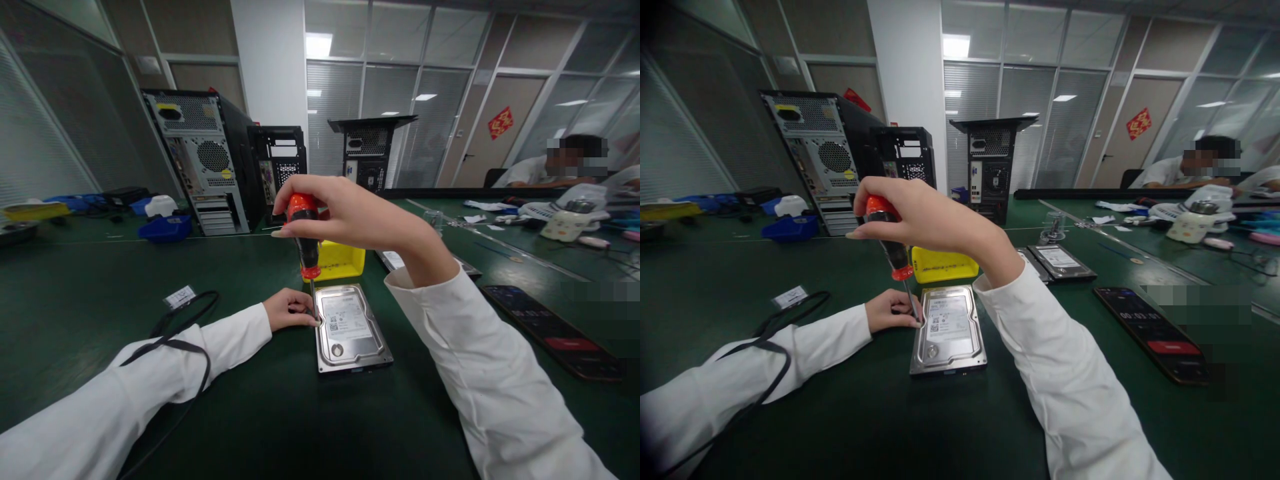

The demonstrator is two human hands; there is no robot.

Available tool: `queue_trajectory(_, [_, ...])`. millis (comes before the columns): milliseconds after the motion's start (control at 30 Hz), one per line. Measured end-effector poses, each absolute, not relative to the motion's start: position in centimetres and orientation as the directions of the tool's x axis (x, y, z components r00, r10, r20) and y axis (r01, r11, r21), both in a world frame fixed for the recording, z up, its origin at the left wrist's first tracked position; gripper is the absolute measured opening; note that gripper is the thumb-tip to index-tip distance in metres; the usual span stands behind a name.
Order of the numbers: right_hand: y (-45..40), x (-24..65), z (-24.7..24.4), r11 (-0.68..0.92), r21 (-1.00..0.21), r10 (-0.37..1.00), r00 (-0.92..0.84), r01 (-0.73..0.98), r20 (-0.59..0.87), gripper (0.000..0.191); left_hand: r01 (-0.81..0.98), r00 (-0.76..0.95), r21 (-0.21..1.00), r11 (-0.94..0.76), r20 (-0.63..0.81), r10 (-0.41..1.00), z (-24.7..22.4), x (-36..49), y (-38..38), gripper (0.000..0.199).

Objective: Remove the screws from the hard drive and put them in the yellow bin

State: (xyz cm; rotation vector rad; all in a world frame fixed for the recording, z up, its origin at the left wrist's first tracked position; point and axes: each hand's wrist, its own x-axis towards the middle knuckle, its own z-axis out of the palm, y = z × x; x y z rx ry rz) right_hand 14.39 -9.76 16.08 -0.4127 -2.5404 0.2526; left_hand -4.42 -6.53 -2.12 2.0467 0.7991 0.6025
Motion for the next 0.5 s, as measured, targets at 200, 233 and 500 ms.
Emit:
queue_trajectory(200, [-9.74, 14.39, 16.13, 0.943, -0.241, 0.323, -0.803, 0.229, 0.5, 0.027, 0.315, 0.69, 0.833, -0.455, 0.129, 0.713, -2.28, -4.46, -6.51, 0.031])
queue_trajectory(233, [-9.73, 14.36, 16.12, 0.944, -0.239, 0.321, -0.803, 0.228, 0.502, 0.026, 0.312, 0.692, 0.834, -0.456, 0.13, 0.71, -2.3, -4.47, -6.5, 0.03])
queue_trajectory(500, [-9.16, 14.7, 15.87, 0.922, -0.323, 0.352, -0.813, 0.215, 0.464, 0.025, 0.295, 0.719, 0.831, -0.472, 0.132, 0.682, -1.82, -5.04, -5.85, 0.028])
